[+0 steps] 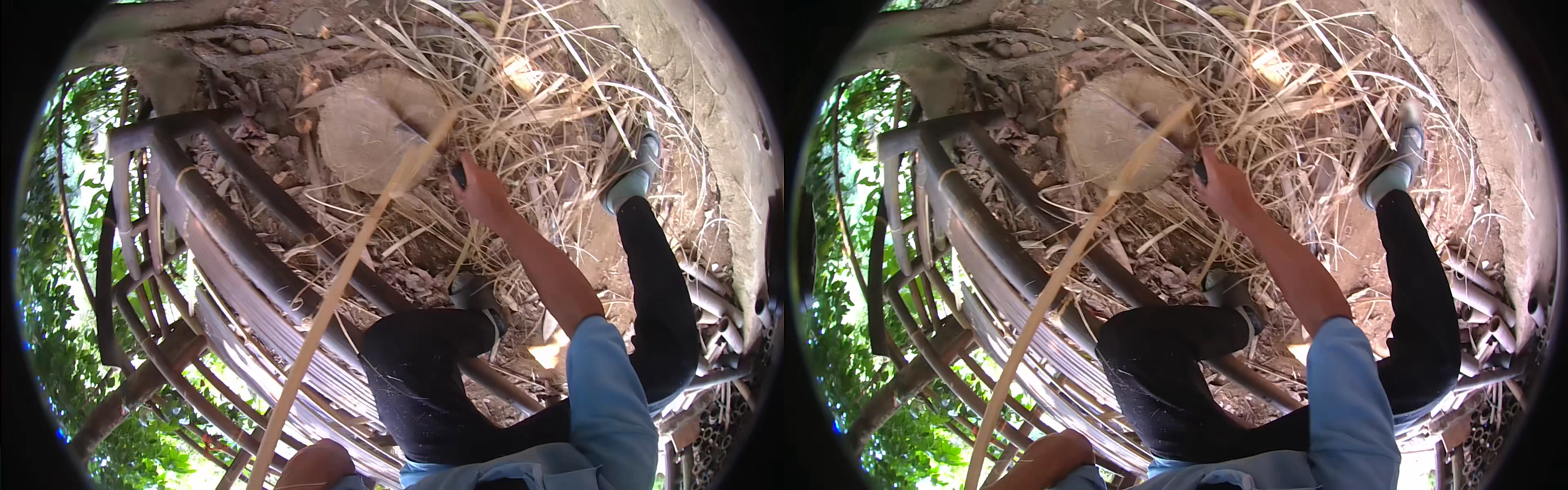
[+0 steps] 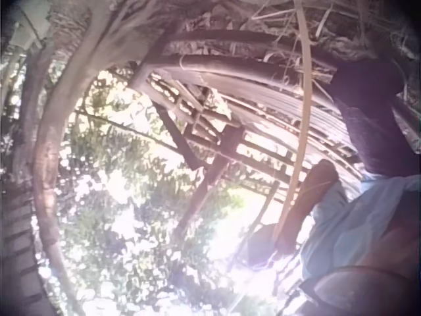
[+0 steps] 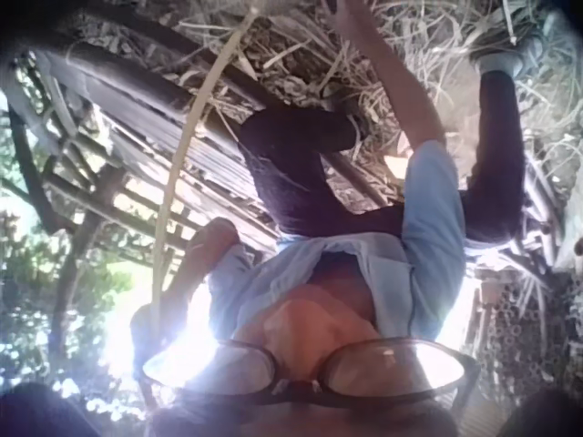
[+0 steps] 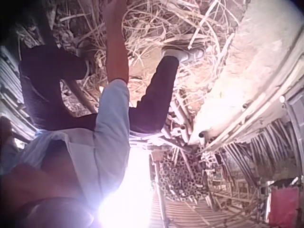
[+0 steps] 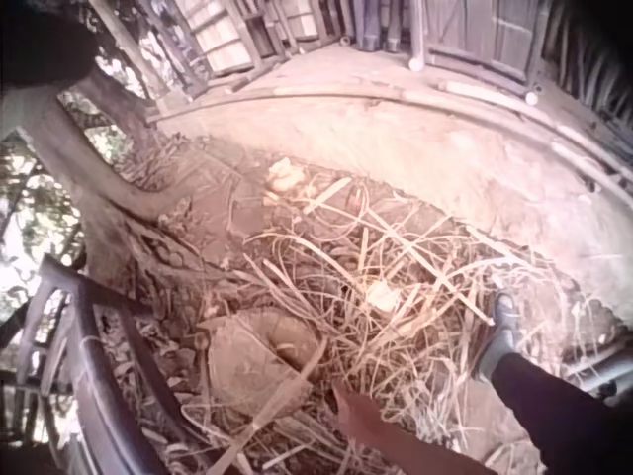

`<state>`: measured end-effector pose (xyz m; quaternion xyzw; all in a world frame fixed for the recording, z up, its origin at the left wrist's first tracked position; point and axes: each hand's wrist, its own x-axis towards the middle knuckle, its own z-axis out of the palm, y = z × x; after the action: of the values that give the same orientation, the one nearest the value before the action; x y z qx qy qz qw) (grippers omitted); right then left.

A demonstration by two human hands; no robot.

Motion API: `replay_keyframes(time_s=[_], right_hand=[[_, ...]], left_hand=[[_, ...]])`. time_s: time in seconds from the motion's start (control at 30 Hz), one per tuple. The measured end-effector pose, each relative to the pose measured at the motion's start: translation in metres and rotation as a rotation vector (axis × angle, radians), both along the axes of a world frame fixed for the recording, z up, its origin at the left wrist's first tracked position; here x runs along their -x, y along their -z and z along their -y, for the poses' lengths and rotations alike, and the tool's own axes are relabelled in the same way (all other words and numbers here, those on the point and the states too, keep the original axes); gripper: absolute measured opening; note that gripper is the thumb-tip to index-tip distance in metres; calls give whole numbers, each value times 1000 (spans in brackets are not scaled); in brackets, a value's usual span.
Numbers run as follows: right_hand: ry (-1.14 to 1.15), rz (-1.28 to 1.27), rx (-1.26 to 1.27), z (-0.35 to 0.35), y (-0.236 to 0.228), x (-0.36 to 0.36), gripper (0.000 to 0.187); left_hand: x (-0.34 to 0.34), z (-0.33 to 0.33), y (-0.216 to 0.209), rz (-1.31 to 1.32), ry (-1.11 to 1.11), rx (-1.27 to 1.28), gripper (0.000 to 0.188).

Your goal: The person shaves a thin strip of bamboo using a knife, repeatedly drawing the blade along the length of the wood while holding it over a bamboo structure.

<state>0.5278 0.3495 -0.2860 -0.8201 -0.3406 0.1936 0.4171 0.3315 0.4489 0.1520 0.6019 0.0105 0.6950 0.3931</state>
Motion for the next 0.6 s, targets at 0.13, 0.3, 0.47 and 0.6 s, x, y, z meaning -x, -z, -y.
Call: replay_keyframes(time_s=[0.13, 0.3, 0.47, 0.6], right_hand=[[-40, -148, 35, 3, -52, 15, 38], [-106, -135, -12, 11, -146, 39, 34], [-279, 48, -352, 18, -222, 85, 29], [-204, -22, -247, 15, -181, 68, 26]], left_hand=[[6, 3, -6, -14, 6, -11, 29], [12, 7, -13, -4, 27, -11, 29], [15, 11, -17, 0, 35, -7, 29], [12, 15, -19, 2, 42, -4, 29]])
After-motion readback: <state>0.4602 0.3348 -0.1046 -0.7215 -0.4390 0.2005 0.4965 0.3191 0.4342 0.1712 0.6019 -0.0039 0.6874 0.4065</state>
